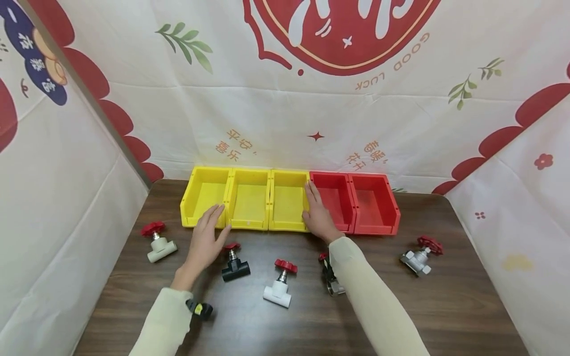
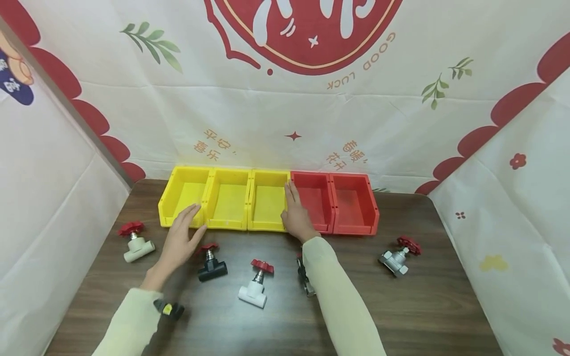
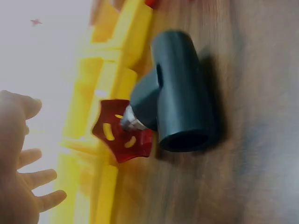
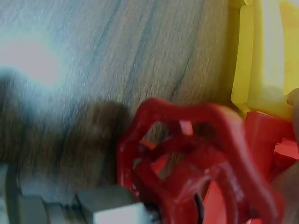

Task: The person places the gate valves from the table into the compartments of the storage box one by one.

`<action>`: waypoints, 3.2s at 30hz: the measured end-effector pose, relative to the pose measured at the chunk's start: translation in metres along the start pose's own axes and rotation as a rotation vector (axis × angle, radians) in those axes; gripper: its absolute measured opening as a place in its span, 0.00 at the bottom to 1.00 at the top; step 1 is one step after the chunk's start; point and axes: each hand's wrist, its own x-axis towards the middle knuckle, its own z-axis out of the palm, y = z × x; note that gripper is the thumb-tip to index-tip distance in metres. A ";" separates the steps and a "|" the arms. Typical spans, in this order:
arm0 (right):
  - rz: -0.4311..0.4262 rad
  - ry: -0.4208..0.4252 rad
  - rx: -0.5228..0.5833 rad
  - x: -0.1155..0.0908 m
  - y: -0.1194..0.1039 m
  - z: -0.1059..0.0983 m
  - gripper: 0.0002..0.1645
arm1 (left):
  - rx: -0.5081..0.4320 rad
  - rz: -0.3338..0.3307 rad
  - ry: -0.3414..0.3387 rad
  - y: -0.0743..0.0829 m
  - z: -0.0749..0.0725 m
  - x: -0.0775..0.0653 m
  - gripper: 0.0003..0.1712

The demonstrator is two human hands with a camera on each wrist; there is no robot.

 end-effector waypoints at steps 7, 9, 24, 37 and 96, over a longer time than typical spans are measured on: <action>-0.048 -0.078 -0.090 0.005 0.002 -0.007 0.55 | -0.119 0.042 0.169 0.019 -0.014 -0.062 0.30; -0.065 -0.094 -0.101 0.007 0.004 -0.011 0.54 | -0.138 0.008 0.187 0.022 -0.013 -0.074 0.30; -0.093 -0.026 -0.023 0.019 0.023 -0.006 0.42 | -0.184 -0.143 0.206 0.022 -0.006 -0.104 0.28; -0.094 0.000 0.063 0.016 0.027 -0.001 0.42 | -0.099 0.033 0.228 0.026 0.008 -0.111 0.26; -0.103 0.040 0.071 0.015 0.027 0.005 0.41 | 0.512 -0.008 0.297 -0.057 -0.029 -0.109 0.24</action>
